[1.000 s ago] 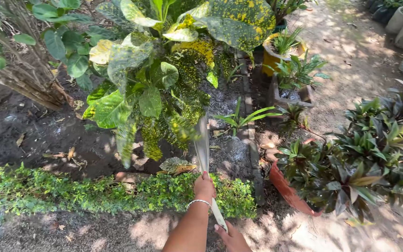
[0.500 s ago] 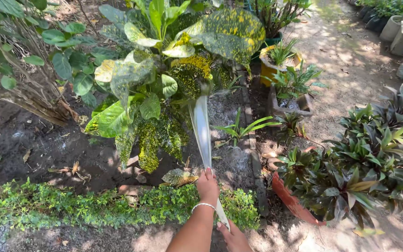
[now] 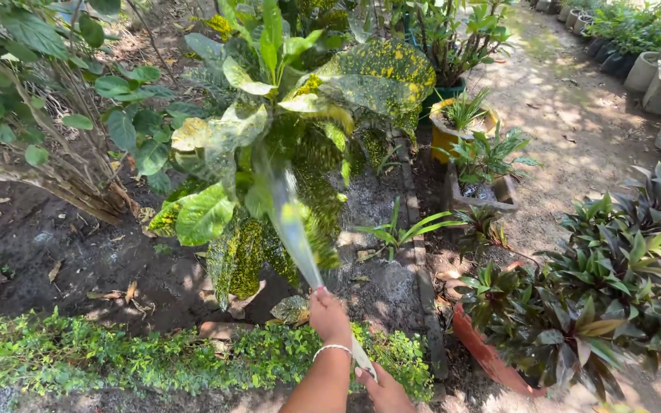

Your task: Watering various plants in an outdoor garden using a hose and a watering can.

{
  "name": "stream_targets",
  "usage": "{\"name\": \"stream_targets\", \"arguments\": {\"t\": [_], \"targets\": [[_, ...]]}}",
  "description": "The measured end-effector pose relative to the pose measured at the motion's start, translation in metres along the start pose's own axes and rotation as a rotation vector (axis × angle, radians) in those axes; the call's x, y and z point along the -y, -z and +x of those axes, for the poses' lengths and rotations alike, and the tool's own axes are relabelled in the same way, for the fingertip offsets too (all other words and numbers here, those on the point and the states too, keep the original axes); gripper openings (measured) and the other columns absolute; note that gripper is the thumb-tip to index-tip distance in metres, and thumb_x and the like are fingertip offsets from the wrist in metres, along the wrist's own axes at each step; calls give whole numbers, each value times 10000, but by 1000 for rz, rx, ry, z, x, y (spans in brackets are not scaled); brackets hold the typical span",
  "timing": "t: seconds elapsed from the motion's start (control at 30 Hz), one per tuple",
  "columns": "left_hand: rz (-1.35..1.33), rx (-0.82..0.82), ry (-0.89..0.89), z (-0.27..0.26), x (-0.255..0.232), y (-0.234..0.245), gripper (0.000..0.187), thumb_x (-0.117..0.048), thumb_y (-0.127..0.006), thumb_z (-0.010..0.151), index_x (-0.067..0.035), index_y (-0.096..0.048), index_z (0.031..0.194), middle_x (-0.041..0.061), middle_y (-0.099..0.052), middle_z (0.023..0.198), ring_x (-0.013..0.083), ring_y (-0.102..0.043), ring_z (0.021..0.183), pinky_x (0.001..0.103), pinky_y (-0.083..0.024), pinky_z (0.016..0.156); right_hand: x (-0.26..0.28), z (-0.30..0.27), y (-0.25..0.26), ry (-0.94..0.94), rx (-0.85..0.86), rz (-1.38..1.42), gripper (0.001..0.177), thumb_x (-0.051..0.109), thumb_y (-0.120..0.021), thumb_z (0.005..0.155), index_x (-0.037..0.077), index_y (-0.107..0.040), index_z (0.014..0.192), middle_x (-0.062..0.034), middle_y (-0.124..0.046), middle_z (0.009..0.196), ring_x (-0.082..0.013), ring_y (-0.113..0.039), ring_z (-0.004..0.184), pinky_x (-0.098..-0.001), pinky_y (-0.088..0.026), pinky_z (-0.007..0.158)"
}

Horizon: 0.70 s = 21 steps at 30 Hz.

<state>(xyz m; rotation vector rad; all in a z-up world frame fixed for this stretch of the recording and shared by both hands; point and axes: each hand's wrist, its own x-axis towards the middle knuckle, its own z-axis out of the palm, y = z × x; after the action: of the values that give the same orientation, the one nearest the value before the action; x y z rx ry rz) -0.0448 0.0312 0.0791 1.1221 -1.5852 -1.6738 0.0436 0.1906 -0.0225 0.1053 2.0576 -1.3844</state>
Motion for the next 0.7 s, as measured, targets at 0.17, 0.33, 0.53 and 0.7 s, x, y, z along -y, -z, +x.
{"name": "stream_targets", "arguments": {"t": [0.17, 0.33, 0.53, 0.7], "targets": [[66, 42, 113, 7, 5, 10, 436, -406, -451, 1049, -49, -638, 882, 53, -657, 651, 172, -608, 516, 363, -496, 529, -23, 16, -12, 2, 41, -45, 636, 547, -648, 914, 178, -577, 1428, 0, -629, 766, -96, -539, 642, -281, -454, 604], [50, 154, 151, 35, 34, -3, 483, -423, -464, 1069, -9, -661, 919, 134, -645, 692, 217, -590, 540, 393, -475, 507, -2, 7, -14, 54, 83, 60, 643, 511, -644, 933, 120, -539, 1432, 70, -685, 798, -89, -514, 633, -288, -444, 575], [35, 106, 80, 33, -24, 16, 462, -441, -444, 1073, -52, -602, 881, 48, -577, 631, 153, -534, 466, 340, -428, 427, 93, -51, -9, -11, 158, 63, 549, 539, -610, 928, 106, -619, 1265, -1, -460, 680, -132, -425, 563, -340, -347, 520], [-147, 170, 159, 50, -59, 16, 428, -429, -435, 1068, -73, -528, 848, 17, -474, 562, 147, -453, 393, 338, -384, 358, 115, -38, -13, 53, 89, -151, 571, 552, -572, 958, 64, -633, 1246, -14, -533, 726, -162, -529, 650, -352, -436, 603]]}}
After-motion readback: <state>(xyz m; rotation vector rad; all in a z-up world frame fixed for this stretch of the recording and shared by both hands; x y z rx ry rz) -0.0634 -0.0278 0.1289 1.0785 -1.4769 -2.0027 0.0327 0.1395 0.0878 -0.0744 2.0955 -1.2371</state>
